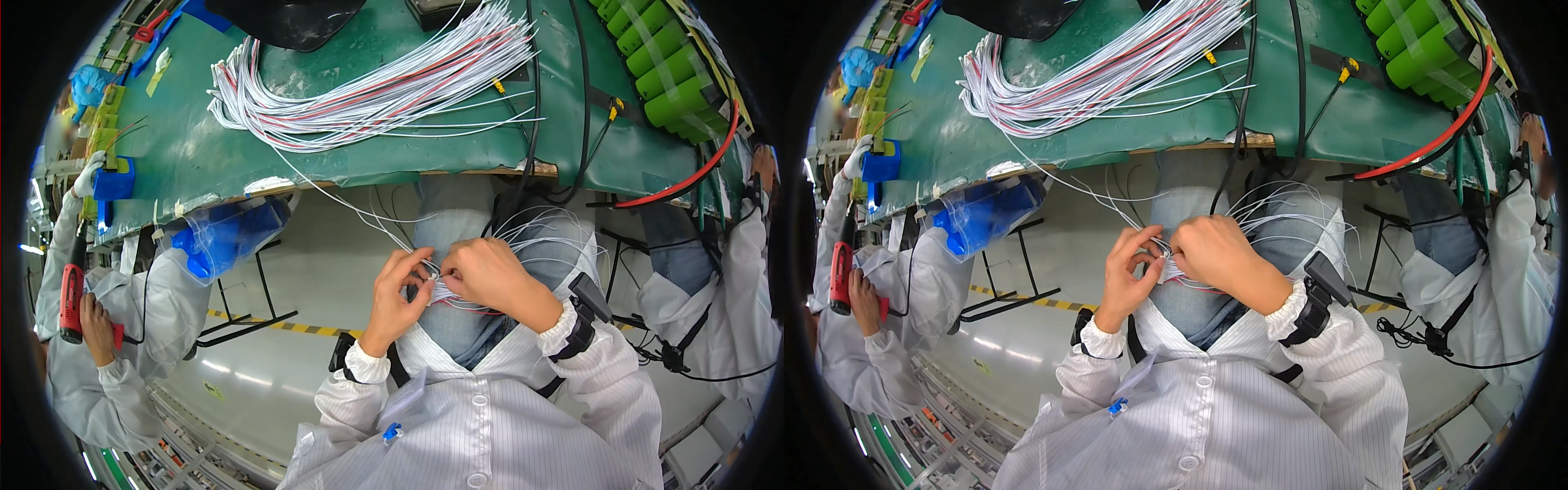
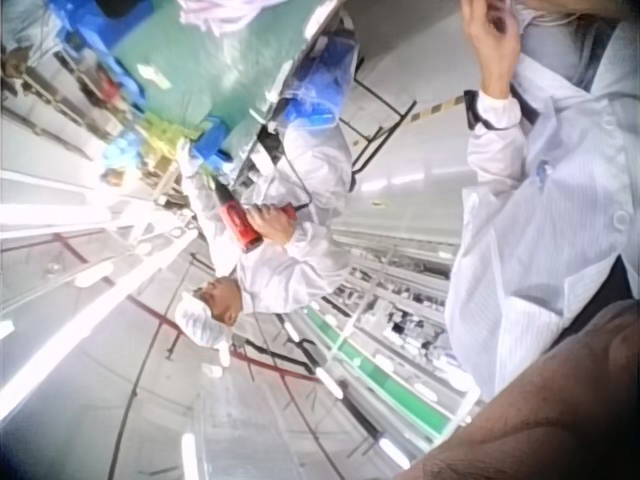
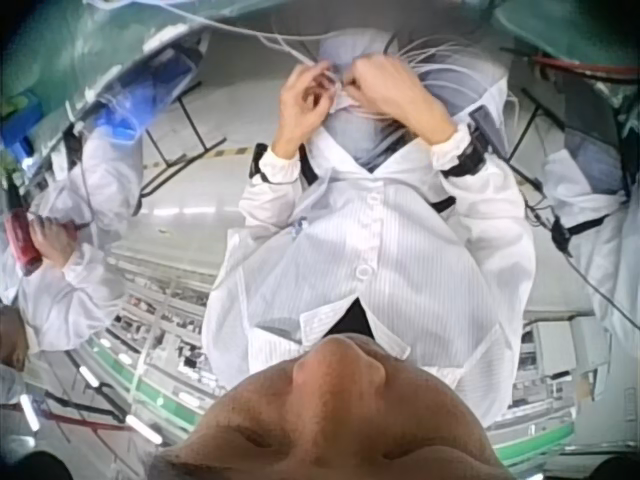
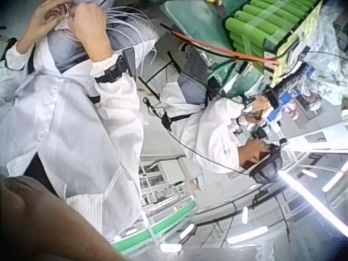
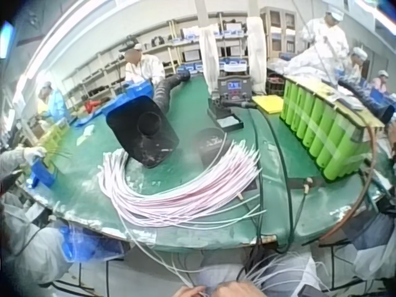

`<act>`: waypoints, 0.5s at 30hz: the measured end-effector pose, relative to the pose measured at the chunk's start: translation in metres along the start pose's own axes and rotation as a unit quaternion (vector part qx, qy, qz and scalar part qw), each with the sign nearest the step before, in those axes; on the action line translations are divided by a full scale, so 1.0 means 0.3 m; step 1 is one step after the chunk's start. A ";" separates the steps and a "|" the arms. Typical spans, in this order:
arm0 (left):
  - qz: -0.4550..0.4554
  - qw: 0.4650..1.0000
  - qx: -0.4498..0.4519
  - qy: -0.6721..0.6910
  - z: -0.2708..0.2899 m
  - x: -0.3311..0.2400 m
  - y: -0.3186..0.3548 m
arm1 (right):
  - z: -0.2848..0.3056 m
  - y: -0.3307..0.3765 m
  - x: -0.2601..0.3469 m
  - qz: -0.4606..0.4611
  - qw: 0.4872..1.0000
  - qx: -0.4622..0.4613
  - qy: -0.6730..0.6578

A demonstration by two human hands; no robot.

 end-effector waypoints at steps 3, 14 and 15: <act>-0.016 1.000 0.021 -0.014 0.007 -0.015 0.003 | 0.014 -0.018 -0.010 0.019 0.999 -0.025 0.004; 0.009 0.996 0.077 0.037 0.028 -0.030 0.026 | 0.071 -0.087 -0.011 -0.016 0.985 0.171 -0.020; 0.029 0.994 0.086 0.065 0.027 -0.029 0.025 | 0.071 -0.090 -0.019 -0.015 0.981 0.188 -0.048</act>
Point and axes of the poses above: each hand's wrist, its own y-axis away from the middle knuckle, its own z-axis out of the back of the hand, x = y × z, the point moved 2 cm from there along -y, towards the middle knuckle, and after that the axes turned 9 degrees about z, right-handed, at the moved point
